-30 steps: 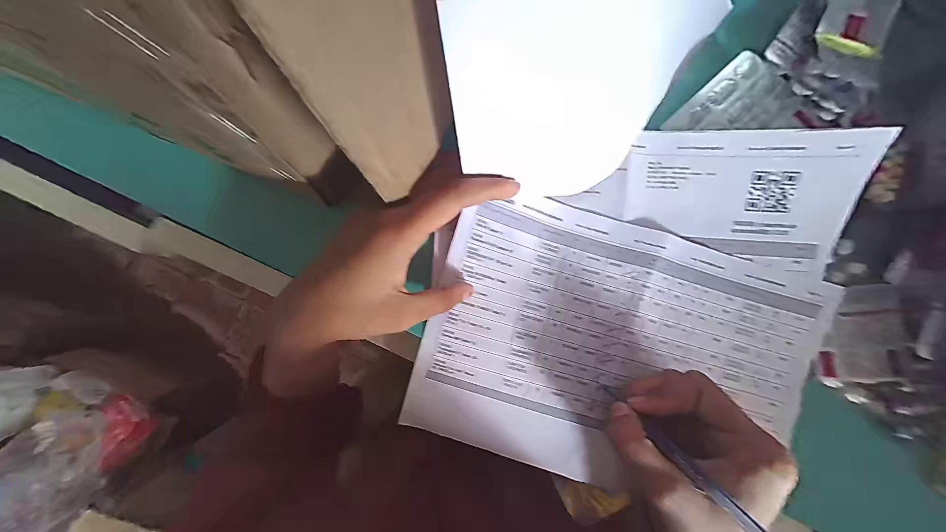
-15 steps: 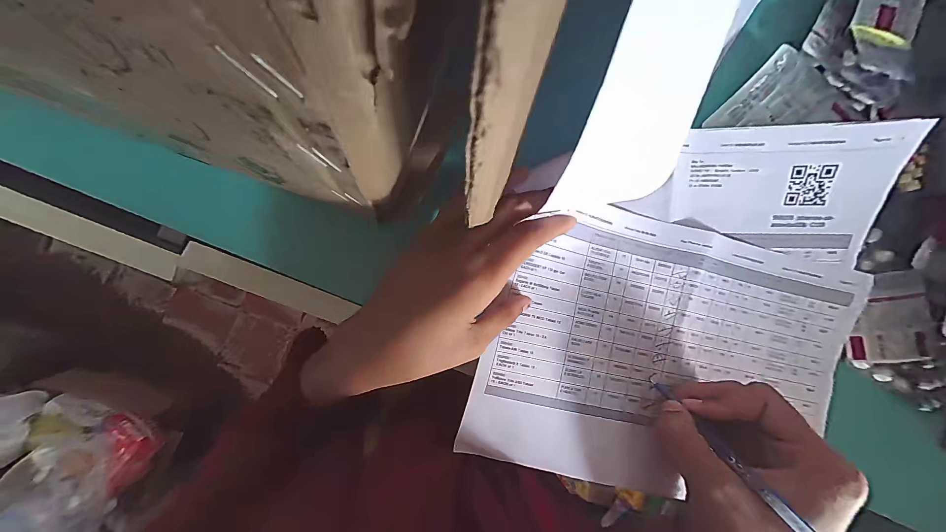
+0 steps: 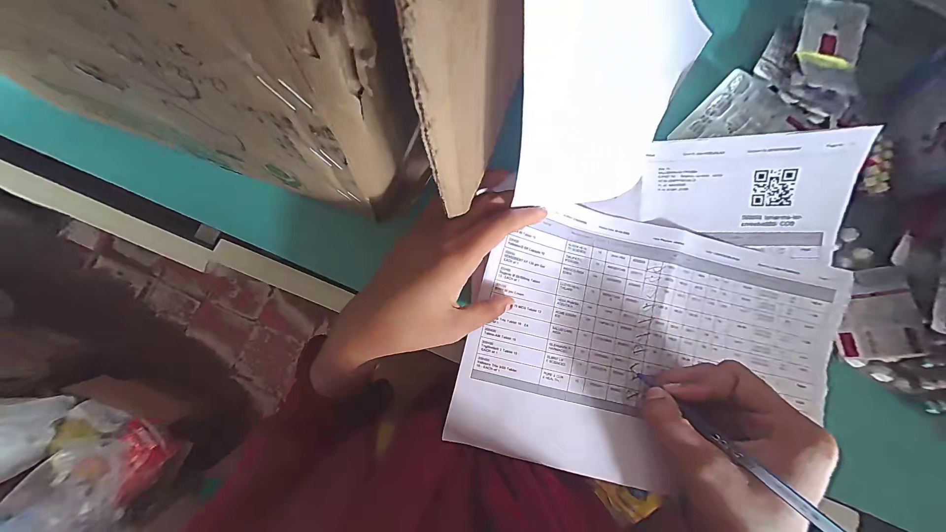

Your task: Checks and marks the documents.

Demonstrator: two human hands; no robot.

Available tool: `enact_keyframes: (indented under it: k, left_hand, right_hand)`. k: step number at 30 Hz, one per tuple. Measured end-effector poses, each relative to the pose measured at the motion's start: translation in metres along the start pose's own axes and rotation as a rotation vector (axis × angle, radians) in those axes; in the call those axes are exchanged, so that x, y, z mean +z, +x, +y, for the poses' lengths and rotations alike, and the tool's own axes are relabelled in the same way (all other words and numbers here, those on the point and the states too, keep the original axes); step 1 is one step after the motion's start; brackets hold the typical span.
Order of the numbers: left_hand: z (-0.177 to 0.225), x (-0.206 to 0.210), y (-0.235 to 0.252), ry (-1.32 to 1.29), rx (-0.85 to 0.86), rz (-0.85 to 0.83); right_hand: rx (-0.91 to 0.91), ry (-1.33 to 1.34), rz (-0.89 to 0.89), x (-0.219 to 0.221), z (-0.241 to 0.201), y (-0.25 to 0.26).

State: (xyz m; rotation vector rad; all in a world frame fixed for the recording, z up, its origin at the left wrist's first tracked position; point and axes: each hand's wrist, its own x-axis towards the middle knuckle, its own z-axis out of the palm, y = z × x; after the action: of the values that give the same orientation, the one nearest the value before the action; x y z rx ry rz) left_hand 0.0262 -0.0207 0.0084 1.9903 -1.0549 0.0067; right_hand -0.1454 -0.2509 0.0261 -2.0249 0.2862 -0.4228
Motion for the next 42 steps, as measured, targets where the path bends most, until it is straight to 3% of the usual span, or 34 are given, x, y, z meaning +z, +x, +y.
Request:
enact_keyframes:
  k: [24, 30, 42]
  left_hand:
    - [-0.002, -0.002, -0.001, 0.037, 0.023, 0.005]
    - [-0.002, -0.002, 0.0, 0.019, 0.017, 0.011]
    - [0.001, -0.001, 0.001, 0.025, -0.033, 0.033]
  right_hand:
    - [0.028, -0.045, 0.04, 0.001, 0.002, -0.002]
    - [0.041, -0.046, 0.131, 0.004, 0.0, -0.001]
    - [-0.044, 0.004, 0.014, -0.004, 0.003, -0.006]
